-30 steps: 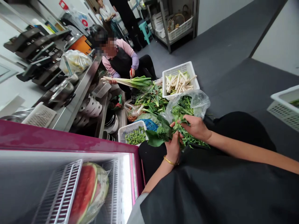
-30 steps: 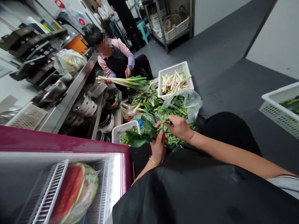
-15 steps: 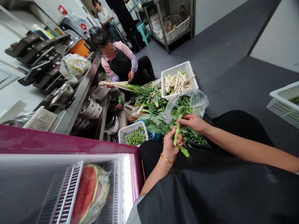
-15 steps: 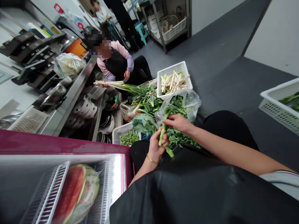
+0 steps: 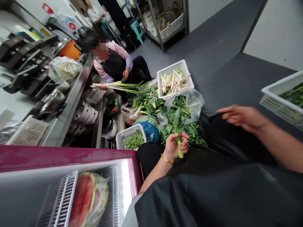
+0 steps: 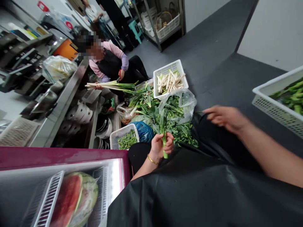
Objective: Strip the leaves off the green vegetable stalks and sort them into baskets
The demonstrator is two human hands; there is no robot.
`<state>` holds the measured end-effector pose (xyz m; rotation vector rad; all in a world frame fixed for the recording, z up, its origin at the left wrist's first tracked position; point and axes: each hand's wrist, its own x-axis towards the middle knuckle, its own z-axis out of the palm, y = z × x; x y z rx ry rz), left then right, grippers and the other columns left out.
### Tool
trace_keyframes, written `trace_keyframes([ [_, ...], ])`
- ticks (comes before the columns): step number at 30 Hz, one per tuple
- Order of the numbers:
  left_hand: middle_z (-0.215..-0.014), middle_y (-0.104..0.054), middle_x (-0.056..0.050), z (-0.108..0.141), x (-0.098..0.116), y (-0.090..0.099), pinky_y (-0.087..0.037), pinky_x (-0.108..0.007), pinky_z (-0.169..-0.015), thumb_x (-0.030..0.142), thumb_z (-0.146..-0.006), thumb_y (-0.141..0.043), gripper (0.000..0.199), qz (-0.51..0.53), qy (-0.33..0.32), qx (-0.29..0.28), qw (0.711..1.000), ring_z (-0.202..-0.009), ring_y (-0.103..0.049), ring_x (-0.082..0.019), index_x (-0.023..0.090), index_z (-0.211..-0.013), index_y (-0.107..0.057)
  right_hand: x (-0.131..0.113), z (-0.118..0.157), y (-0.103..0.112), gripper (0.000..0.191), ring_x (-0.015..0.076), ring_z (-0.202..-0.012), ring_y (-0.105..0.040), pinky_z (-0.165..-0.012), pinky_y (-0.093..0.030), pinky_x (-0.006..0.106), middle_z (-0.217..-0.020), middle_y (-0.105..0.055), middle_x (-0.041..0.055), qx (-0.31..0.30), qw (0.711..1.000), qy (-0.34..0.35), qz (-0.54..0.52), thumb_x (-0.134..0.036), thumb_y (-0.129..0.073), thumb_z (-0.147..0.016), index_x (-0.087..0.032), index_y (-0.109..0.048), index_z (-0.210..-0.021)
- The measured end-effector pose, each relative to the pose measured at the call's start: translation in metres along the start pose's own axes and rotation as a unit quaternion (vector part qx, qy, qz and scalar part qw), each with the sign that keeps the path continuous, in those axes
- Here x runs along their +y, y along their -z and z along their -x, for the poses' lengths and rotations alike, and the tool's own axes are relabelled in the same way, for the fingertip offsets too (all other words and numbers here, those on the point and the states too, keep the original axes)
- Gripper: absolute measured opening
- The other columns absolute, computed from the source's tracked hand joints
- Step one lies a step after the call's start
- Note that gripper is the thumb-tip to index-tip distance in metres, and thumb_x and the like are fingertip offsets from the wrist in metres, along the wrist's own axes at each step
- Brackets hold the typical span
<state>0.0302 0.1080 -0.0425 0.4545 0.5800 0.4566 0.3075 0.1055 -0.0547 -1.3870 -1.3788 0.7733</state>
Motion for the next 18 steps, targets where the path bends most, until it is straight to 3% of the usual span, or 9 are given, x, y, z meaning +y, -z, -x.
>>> trace_keyframes([
  [3,-0.053,-0.046,0.000,0.000,0.007,-0.004,-0.026,-0.022,-0.035,0.050,-0.073,-0.051,0.037,-0.020,0.014,0.007,1.000,-0.035,-0.037,-0.010,0.014,-0.080,-0.058,-0.029,-0.009,-0.064,0.039,0.0097,-0.046,-0.046,-0.045,-0.037,0.024,-0.057,-0.059,0.0019,-0.237,0.970,-0.039,-0.019,-0.051,-0.053,-0.085,-0.017,-0.064,-0.070],
  [4,-0.054,-0.047,0.000,0.001,0.008,-0.003,-0.028,-0.023,-0.035,0.051,-0.075,-0.050,0.038,-0.025,0.012,0.029,0.999,-0.037,-0.040,-0.011,0.015,-0.079,-0.058,-0.039,-0.013,-0.085,0.040,0.0106,-0.047,-0.045,-0.045,-0.036,0.025,-0.054,-0.057,0.0016,-0.257,0.966,-0.033,-0.011,-0.051,-0.055,-0.083,-0.017,-0.061,-0.063],
  [6,-0.054,-0.047,0.000,0.004,0.009,0.001,-0.027,-0.023,-0.036,0.052,-0.078,-0.051,0.038,-0.024,-0.008,0.098,0.995,-0.037,-0.039,-0.010,0.015,-0.079,-0.056,-0.057,-0.016,-0.119,0.041,0.0123,-0.052,-0.046,-0.050,-0.036,0.027,-0.055,-0.054,0.0026,-0.192,0.980,0.040,0.042,-0.046,-0.051,-0.085,-0.018,-0.052,-0.056],
  [8,-0.050,-0.042,0.003,0.006,0.009,0.008,-0.021,-0.021,-0.036,0.051,-0.080,-0.053,0.035,-0.011,-0.058,0.188,0.980,-0.035,-0.031,-0.007,0.016,-0.076,-0.053,-0.068,-0.006,-0.140,0.039,0.0135,-0.056,-0.047,-0.054,-0.037,0.028,-0.058,-0.054,0.0038,-0.142,0.974,0.150,0.096,-0.041,-0.043,-0.089,-0.019,-0.050,-0.058],
  [10,-0.048,-0.037,0.005,0.007,0.010,0.015,-0.016,-0.021,-0.037,0.051,-0.082,-0.055,0.036,-0.002,-0.128,0.264,0.956,-0.036,-0.025,-0.005,0.017,-0.072,-0.051,-0.072,0.010,-0.148,0.035,0.0143,-0.060,-0.049,-0.058,-0.039,0.028,-0.061,-0.055,0.0041,-0.187,0.935,0.286,0.096,-0.037,-0.040,-0.089,-0.020,-0.052,-0.062],
  [12,-0.048,-0.038,0.005,0.008,0.011,0.019,-0.018,-0.021,-0.039,0.053,-0.083,-0.054,0.037,-0.012,-0.198,0.295,0.935,-0.038,-0.026,-0.005,0.017,-0.072,-0.051,-0.070,0.023,-0.148,0.031,0.0140,-0.062,-0.052,-0.060,-0.040,0.026,-0.064,-0.059,0.0037,-0.263,0.896,0.354,0.054,-0.036,-0.040,-0.089,-0.021,-0.055,-0.066],
  [14,-0.051,-0.042,0.005,0.009,0.010,0.019,-0.021,-0.021,-0.040,0.054,-0.083,-0.054,0.037,-0.038,-0.253,0.295,0.921,-0.039,-0.031,-0.006,0.018,-0.076,-0.049,-0.065,0.020,-0.143,0.032,0.0134,-0.058,-0.052,-0.056,-0.040,0.026,-0.062,-0.060,0.0034,-0.252,0.926,0.280,0.032,-0.038,-0.041,-0.089,-0.020,-0.054,-0.066],
  [16,-0.054,-0.046,0.005,0.010,0.005,0.017,-0.023,-0.021,-0.040,0.055,-0.081,-0.056,0.037,-0.086,-0.299,0.298,0.902,-0.039,-0.035,-0.007,0.020,-0.078,-0.045,-0.062,0.001,-0.138,0.036,0.0131,-0.052,-0.051,-0.051,-0.039,0.026,-0.057,-0.059,0.0025,-0.191,0.975,0.108,0.030,-0.044,-0.047,-0.087,-0.019,-0.053,-0.063],
  [18,-0.056,-0.048,0.006,0.010,-0.002,0.015,-0.025,-0.021,-0.041,0.055,-0.079,-0.059,0.037,-0.151,-0.329,0.299,0.883,-0.040,-0.039,-0.007,0.021,-0.080,-0.043,-0.062,-0.021,-0.138,0.039,0.0129,-0.048,-0.050,-0.049,-0.038,0.026,-0.052,-0.057,0.0011,-0.177,0.984,-0.002,0.026,-0.051,-0.053,-0.083,-0.019,-0.052,-0.060],
])
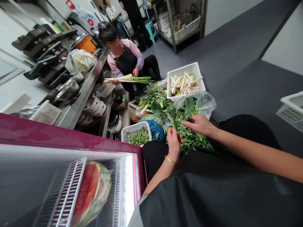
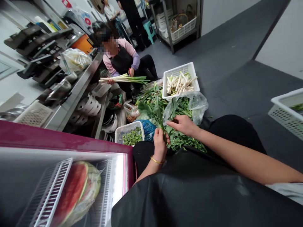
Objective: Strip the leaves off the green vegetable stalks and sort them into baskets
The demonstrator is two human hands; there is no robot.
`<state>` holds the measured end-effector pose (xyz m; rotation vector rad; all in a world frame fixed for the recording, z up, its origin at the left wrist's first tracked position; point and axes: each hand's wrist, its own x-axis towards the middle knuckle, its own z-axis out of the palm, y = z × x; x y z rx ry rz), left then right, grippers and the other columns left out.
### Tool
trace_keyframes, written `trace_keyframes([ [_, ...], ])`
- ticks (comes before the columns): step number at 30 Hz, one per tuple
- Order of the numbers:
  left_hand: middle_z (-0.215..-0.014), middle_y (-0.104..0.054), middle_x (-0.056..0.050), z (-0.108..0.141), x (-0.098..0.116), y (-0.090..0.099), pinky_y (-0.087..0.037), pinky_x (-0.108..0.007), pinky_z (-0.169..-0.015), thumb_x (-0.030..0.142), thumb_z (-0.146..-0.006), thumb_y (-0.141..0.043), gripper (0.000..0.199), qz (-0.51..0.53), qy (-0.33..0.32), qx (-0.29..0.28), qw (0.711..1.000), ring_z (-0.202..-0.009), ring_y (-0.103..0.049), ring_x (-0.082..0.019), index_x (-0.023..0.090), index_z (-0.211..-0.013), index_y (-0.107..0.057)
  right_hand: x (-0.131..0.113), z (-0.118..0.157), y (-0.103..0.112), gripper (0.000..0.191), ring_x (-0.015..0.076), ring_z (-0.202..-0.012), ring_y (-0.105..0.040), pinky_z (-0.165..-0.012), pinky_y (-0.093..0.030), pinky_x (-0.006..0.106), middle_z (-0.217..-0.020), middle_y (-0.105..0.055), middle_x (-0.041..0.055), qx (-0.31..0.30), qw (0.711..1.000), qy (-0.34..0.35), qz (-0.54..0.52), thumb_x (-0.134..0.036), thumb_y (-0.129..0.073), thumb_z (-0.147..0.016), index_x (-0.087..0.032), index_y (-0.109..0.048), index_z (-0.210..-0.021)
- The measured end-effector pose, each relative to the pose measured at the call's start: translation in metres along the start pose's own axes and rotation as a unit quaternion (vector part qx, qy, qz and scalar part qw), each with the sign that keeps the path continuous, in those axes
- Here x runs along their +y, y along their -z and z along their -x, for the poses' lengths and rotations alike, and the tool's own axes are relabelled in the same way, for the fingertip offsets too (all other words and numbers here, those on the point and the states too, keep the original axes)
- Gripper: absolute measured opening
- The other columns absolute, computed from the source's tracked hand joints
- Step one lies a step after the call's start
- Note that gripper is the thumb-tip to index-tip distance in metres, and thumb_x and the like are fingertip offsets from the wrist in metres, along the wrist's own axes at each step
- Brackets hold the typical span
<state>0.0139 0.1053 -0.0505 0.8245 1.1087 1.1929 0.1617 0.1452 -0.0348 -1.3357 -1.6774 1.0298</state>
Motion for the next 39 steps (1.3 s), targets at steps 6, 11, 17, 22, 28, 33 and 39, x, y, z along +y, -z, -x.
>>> trace_keyframes([
  [6,-0.055,-0.044,0.008,-0.001,-0.008,0.002,-0.028,-0.021,-0.043,0.047,-0.080,-0.062,0.032,-0.045,-0.052,0.035,0.997,-0.041,-0.037,-0.006,0.021,-0.078,-0.043,-0.011,0.007,-0.022,0.032,0.0129,-0.055,-0.049,-0.055,-0.037,0.026,-0.056,-0.056,0.0021,0.033,0.986,0.146,0.070,-0.039,-0.047,-0.085,-0.018,-0.051,-0.061],
  [11,-0.057,-0.046,0.007,-0.002,-0.003,0.005,-0.029,-0.021,-0.044,0.048,-0.082,-0.059,0.031,-0.026,-0.051,0.036,0.998,-0.043,-0.039,-0.007,0.022,-0.078,-0.042,0.010,0.041,-0.017,0.023,0.0132,-0.059,-0.054,-0.055,-0.038,0.025,-0.070,-0.062,0.0036,-0.190,0.943,0.244,0.122,-0.038,-0.051,-0.085,-0.018,-0.062,-0.081],
  [17,-0.056,-0.043,0.009,0.008,-0.007,-0.004,-0.026,-0.020,-0.040,0.046,-0.079,-0.064,0.033,-0.041,-0.046,-0.009,0.998,-0.042,-0.035,-0.005,0.022,-0.080,-0.043,-0.001,-0.009,0.009,0.041,0.0152,-0.052,-0.055,-0.051,-0.037,0.026,-0.059,-0.061,0.0024,-0.074,0.996,-0.004,0.039,-0.052,-0.046,-0.087,-0.016,-0.063,-0.086],
  [22,-0.052,-0.044,0.009,0.012,-0.011,-0.009,-0.021,-0.018,-0.036,0.053,-0.077,-0.062,0.038,-0.018,0.022,-0.019,0.999,-0.038,-0.036,-0.006,0.022,-0.078,-0.040,-0.018,0.003,-0.006,0.027,0.0196,-0.063,-0.059,-0.052,-0.029,0.027,-0.074,-0.065,0.0131,0.062,0.940,0.108,0.317,-0.029,-0.044,-0.087,-0.012,-0.062,-0.078],
  [28,-0.047,-0.043,0.008,0.009,-0.007,-0.014,-0.021,-0.018,-0.035,0.051,-0.071,-0.067,0.039,0.062,0.118,-0.013,0.991,-0.033,-0.036,-0.005,0.019,-0.076,-0.045,-0.003,0.046,-0.011,0.024,0.0194,-0.062,-0.058,-0.053,-0.033,0.028,-0.071,-0.063,0.0124,-0.050,0.922,0.207,0.323,-0.017,-0.040,-0.083,-0.012,-0.064,-0.079],
  [33,-0.046,-0.046,0.004,0.006,0.003,0.004,-0.019,-0.018,-0.030,0.046,-0.078,-0.059,0.030,0.121,0.221,-0.156,0.955,-0.029,-0.033,-0.006,0.016,-0.080,-0.054,0.008,0.054,0.040,0.036,0.0187,-0.081,-0.064,-0.068,-0.047,0.025,-0.094,-0.068,0.0058,-0.302,0.948,0.105,-0.002,-0.033,-0.056,-0.082,-0.020,-0.064,-0.115],
  [39,-0.042,-0.037,0.006,0.007,0.009,0.009,-0.016,-0.017,-0.027,0.039,-0.085,-0.046,0.023,0.171,0.288,-0.297,0.894,-0.026,-0.025,-0.007,0.018,-0.077,-0.051,0.007,0.009,0.034,0.043,0.0152,-0.061,-0.058,-0.053,-0.043,0.024,-0.071,-0.064,0.0062,-0.219,0.974,0.005,-0.065,-0.048,-0.045,-0.088,-0.010,-0.063,-0.095],
])
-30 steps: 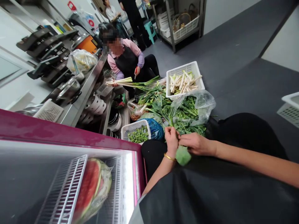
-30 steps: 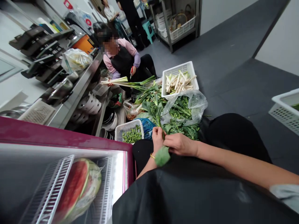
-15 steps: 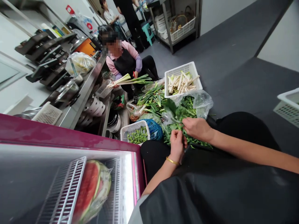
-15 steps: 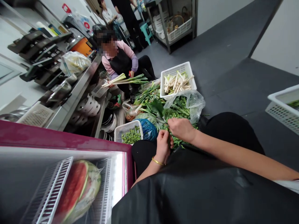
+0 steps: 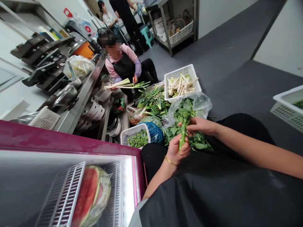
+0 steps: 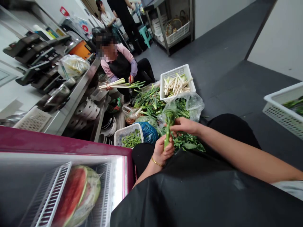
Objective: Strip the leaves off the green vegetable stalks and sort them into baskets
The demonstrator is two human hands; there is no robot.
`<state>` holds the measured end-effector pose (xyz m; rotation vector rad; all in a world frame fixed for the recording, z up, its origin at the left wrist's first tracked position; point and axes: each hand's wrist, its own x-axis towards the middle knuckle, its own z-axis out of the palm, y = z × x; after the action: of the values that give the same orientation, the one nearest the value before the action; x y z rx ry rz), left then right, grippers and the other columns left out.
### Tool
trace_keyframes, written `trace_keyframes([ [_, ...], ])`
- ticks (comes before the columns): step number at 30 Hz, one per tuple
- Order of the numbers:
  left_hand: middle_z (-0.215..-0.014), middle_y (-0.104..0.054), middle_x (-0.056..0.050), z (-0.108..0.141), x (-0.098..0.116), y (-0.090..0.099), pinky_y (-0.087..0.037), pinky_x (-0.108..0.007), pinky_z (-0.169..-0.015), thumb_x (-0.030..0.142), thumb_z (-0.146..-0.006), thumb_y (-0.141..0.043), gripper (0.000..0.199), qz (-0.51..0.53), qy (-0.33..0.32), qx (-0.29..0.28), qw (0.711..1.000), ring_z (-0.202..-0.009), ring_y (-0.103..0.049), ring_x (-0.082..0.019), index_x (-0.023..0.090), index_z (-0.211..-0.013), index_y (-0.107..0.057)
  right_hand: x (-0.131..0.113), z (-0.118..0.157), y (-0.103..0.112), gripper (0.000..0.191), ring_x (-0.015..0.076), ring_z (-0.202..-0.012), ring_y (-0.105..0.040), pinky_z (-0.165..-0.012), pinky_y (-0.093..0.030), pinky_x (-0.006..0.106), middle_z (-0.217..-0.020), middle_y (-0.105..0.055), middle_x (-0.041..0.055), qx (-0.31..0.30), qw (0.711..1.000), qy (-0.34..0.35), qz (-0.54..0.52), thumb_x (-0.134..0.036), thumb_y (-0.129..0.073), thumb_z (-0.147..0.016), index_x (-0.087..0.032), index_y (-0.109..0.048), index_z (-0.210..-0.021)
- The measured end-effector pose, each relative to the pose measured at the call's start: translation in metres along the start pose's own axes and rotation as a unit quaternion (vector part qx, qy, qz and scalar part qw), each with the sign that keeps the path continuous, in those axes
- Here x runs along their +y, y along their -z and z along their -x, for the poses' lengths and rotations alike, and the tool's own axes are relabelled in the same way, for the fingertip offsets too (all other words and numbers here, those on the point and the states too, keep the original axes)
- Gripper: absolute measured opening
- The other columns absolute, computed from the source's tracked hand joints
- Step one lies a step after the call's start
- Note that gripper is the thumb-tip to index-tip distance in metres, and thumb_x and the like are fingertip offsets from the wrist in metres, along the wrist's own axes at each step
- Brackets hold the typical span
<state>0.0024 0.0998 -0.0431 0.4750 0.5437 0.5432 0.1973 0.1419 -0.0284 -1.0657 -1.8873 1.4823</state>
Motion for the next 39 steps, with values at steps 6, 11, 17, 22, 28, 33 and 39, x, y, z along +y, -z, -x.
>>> trace_keyframes([
  [6,-0.048,-0.043,0.005,-0.018,-0.009,-0.001,-0.023,-0.019,-0.032,0.049,-0.079,-0.057,0.033,-0.073,-0.153,0.238,0.956,-0.032,-0.035,-0.007,0.018,-0.075,-0.048,-0.006,-0.016,-0.056,0.033,0.0183,-0.066,-0.053,-0.058,-0.035,0.029,-0.073,-0.060,0.0117,0.170,0.958,0.084,0.216,-0.037,-0.040,-0.089,-0.016,-0.055,-0.069],
  [11,-0.047,-0.040,0.007,-0.019,0.003,0.010,-0.021,-0.019,-0.034,0.055,-0.073,-0.062,0.039,-0.083,-0.206,0.287,0.932,-0.033,-0.032,-0.005,0.018,-0.077,-0.049,0.016,0.027,-0.065,0.023,0.0161,-0.065,-0.056,-0.059,-0.038,0.027,-0.073,-0.060,0.0057,-0.008,0.926,0.184,0.330,-0.037,-0.049,-0.084,-0.019,-0.059,-0.073],
  [17,-0.051,-0.045,0.007,-0.007,-0.009,0.009,-0.023,-0.020,-0.034,0.058,-0.078,-0.057,0.039,-0.220,-0.230,0.253,0.914,-0.034,-0.036,-0.006,0.020,-0.079,-0.047,0.021,-0.002,-0.017,0.035,0.0180,-0.063,-0.059,-0.057,-0.040,0.027,-0.073,-0.065,0.0067,0.055,0.949,-0.013,0.310,-0.048,-0.066,-0.073,-0.015,-0.065,-0.084],
  [22,-0.048,-0.044,0.006,-0.011,-0.016,0.003,-0.022,-0.021,-0.034,0.051,-0.080,-0.058,0.034,-0.157,-0.173,0.249,0.940,-0.034,-0.034,-0.006,0.020,-0.077,-0.045,-0.010,-0.019,-0.044,0.040,0.0161,-0.064,-0.056,-0.059,-0.036,0.027,-0.070,-0.064,0.0103,0.160,0.948,0.026,0.273,-0.038,-0.037,-0.092,-0.014,-0.062,-0.072],
  [28,-0.045,-0.030,0.007,0.000,0.005,0.009,-0.011,-0.017,-0.029,0.045,-0.087,-0.046,0.029,0.070,-0.067,0.149,0.984,-0.030,-0.021,-0.005,0.017,-0.078,-0.051,0.007,0.013,-0.049,0.035,0.0150,-0.061,-0.055,-0.057,-0.038,0.027,-0.069,-0.061,0.0054,0.080,0.980,0.064,0.171,-0.047,-0.051,-0.085,-0.016,-0.065,-0.078],
  [33,-0.042,-0.028,0.007,0.000,-0.004,0.004,-0.012,-0.016,-0.028,0.050,-0.090,-0.039,0.035,0.027,0.007,0.082,0.996,-0.028,-0.019,-0.006,0.019,-0.078,-0.051,0.009,-0.018,-0.024,0.041,0.0125,-0.049,-0.050,-0.047,-0.039,0.025,-0.056,-0.054,-0.0014,0.077,0.985,-0.023,-0.151,-0.057,-0.050,-0.081,-0.017,-0.057,-0.082],
  [39,-0.047,-0.041,0.007,-0.016,-0.009,0.009,-0.024,-0.016,-0.034,0.052,-0.084,-0.052,0.035,-0.041,-0.209,0.287,0.934,-0.033,-0.033,-0.005,0.018,-0.074,-0.046,0.005,-0.001,-0.068,0.037,0.0126,-0.058,-0.051,-0.059,-0.038,0.026,-0.061,-0.057,0.0029,0.173,0.970,0.111,0.130,-0.043,-0.045,-0.087,-0.018,-0.055,-0.062],
])
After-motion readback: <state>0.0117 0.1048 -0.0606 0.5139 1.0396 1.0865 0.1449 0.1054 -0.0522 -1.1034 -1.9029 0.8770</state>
